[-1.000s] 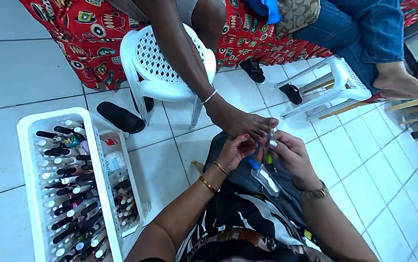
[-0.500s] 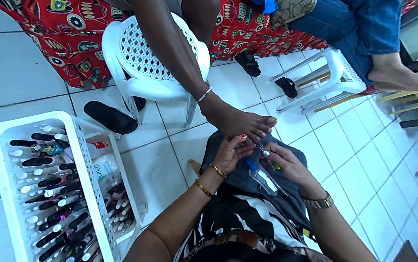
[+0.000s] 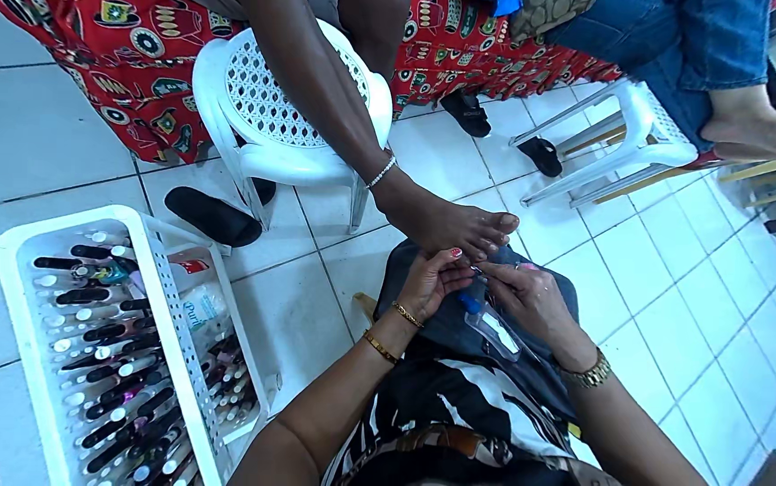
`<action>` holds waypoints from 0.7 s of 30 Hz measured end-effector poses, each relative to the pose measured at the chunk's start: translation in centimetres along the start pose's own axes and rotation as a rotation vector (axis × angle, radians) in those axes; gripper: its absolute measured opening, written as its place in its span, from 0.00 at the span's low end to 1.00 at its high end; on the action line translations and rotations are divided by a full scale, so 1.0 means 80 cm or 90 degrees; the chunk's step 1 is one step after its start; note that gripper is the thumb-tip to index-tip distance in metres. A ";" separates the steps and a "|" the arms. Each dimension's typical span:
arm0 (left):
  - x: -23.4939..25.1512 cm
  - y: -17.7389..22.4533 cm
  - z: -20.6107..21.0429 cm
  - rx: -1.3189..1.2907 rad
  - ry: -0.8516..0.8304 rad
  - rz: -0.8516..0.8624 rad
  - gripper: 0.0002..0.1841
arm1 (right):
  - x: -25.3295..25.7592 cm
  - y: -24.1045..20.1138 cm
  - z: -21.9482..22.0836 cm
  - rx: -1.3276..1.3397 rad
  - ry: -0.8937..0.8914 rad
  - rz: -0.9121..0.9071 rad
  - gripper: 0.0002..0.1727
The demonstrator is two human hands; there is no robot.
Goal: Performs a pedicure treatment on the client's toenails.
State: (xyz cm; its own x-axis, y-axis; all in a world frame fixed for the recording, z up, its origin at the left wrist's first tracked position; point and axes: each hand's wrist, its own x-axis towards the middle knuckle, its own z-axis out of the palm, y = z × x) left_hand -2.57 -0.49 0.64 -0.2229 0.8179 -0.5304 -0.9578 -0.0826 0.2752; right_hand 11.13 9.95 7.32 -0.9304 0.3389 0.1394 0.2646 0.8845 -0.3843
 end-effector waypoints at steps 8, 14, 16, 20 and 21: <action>0.001 -0.001 -0.001 0.013 -0.013 0.015 0.03 | 0.005 0.000 -0.003 0.006 -0.011 -0.004 0.17; 0.002 -0.001 0.000 0.008 -0.009 0.019 0.04 | 0.008 0.005 -0.002 0.044 -0.035 0.026 0.17; 0.002 -0.001 -0.001 0.005 -0.010 0.019 0.04 | 0.008 0.005 -0.002 0.055 -0.039 0.031 0.17; 0.003 -0.002 -0.001 0.002 -0.009 0.016 0.04 | 0.010 0.003 -0.003 0.049 -0.040 0.033 0.17; 0.002 -0.001 -0.001 0.002 -0.009 0.015 0.04 | 0.010 0.002 -0.003 0.045 -0.040 0.033 0.17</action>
State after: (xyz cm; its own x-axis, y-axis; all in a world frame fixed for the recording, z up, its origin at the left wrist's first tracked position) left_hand -2.54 -0.36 0.46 -0.2433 0.8237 -0.5122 -0.9516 -0.1004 0.2906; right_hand 10.48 10.47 7.56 -0.9307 0.3607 0.0613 0.2959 0.8406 -0.4536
